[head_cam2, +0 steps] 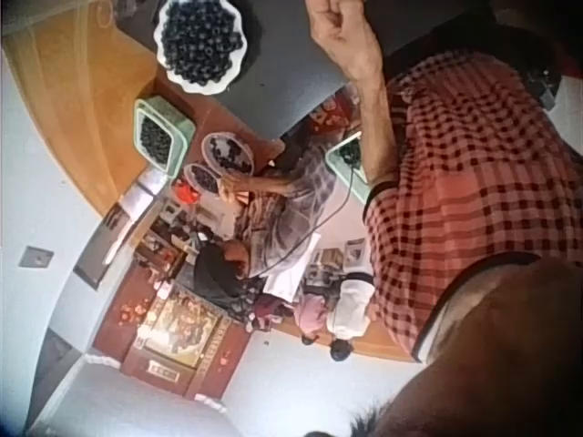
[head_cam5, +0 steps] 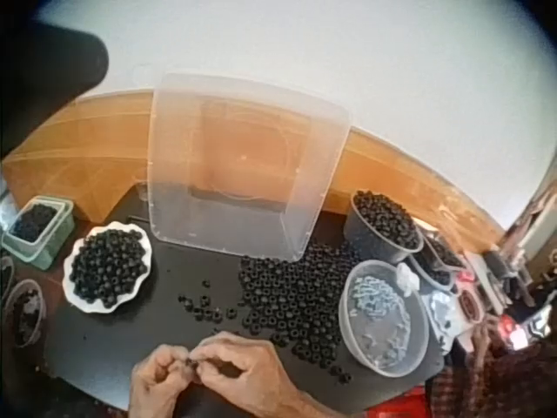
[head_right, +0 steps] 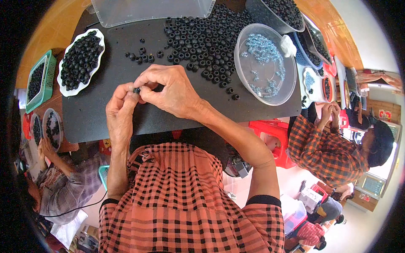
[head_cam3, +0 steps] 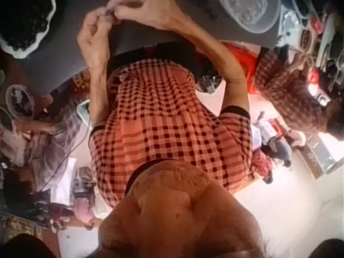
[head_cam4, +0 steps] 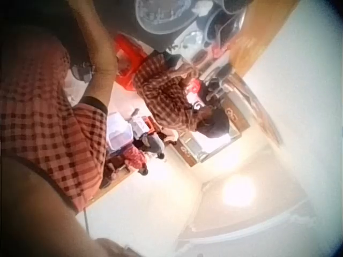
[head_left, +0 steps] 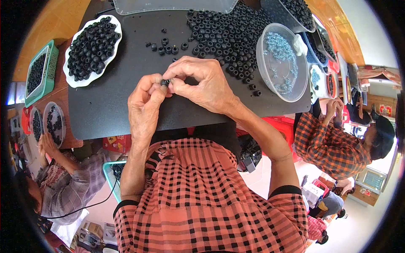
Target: The person picks up metal springs from a tray and inserts them into small black rubber rings by hand.
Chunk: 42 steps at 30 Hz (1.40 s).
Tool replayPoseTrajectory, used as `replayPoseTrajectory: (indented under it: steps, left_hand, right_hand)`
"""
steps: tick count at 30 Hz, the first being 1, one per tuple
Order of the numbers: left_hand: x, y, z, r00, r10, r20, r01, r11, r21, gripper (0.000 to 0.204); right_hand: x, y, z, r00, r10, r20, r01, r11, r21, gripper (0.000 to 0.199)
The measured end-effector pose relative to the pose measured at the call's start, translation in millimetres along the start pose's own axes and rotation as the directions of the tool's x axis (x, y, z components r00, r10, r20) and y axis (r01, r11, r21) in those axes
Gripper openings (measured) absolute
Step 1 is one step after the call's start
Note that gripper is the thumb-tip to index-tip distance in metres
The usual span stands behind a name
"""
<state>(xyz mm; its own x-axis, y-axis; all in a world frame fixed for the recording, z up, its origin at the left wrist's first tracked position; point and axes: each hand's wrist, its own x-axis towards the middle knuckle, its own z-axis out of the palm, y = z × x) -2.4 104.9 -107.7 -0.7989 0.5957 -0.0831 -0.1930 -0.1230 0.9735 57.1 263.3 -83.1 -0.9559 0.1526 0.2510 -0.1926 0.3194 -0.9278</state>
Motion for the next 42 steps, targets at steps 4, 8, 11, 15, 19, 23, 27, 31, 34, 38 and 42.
replayPoseTrajectory:
  steps: [4,8,11,15,19,23,27,31,34,38,42]
  left_hand:
    - [-0.1,-1.8,0.1,1.000,0.013,-0.001,-0.013,1.000,-0.009,0.012]
    - [-1.2,0.0,1.9,0.999,0.034,0.004,-0.034,0.999,0.011,0.011]
    - [-0.2,-2.3,-0.7,0.999,0.037,0.015,-0.037,0.999,-0.008,0.010]
    - [-0.3,-0.9,1.3,0.999,0.041,0.021,-0.041,0.999,-0.031,0.010]
    - [-1.1,-0.8,2.3,1.000,0.029,0.005,-0.029,1.000,0.012,0.010]
    - [-1.4,-1.8,0.0,0.999,0.041,0.003,-0.041,0.998,0.048,0.011]
    - [0.1,-3.2,-0.2,0.998,0.063,0.031,-0.063,0.998,0.001,0.010]
    - [0.7,-3.8,-0.6,0.998,0.043,0.037,-0.041,0.998,-0.050,0.011]
    - [0.7,-3.3,-0.9,0.998,0.039,0.039,-0.037,0.998,-0.041,0.011]
    - [-1.3,1.5,-5.6,0.999,0.029,-0.015,-0.029,0.998,-0.059,0.012]
    - [-2.9,4.3,-6.7,1.000,0.005,-0.029,-0.008,0.996,-0.091,0.011]
  right_hand:
    - [0.6,0.6,-0.4,1.000,-0.022,-0.012,0.022,0.999,-0.027,0.014]
    - [0.9,0.4,2.7,0.997,-0.068,-0.028,0.066,0.994,-0.091,0.015]
    - [0.0,-3.8,3.2,0.999,-0.006,-0.043,0.004,0.999,-0.047,0.015]
    - [-2.1,0.1,3.0,0.995,-0.079,-0.058,0.073,0.992,-0.107,0.014]
    - [-0.8,0.6,2.7,0.992,-0.124,-0.026,0.117,0.977,-0.176,0.014]
    - [-0.8,1.3,4.8,0.998,-0.044,-0.044,0.039,0.994,-0.101,0.013]
    - [-2.3,-1.4,6.5,0.996,0.062,-0.064,-0.060,0.997,0.038,0.013]
    - [-1.7,1.6,10.1,0.994,0.034,-0.105,-0.031,0.999,0.030,0.011]
    - [1.6,5.4,8.1,0.994,-0.060,-0.093,0.057,0.998,-0.034,0.010]
    - [9.6,4.6,-13.2,0.981,-0.040,-0.187,-0.003,0.975,-0.222,0.011]
    - [20.4,6.5,-30.6,0.976,-0.120,-0.181,0.043,0.924,-0.380,0.011]
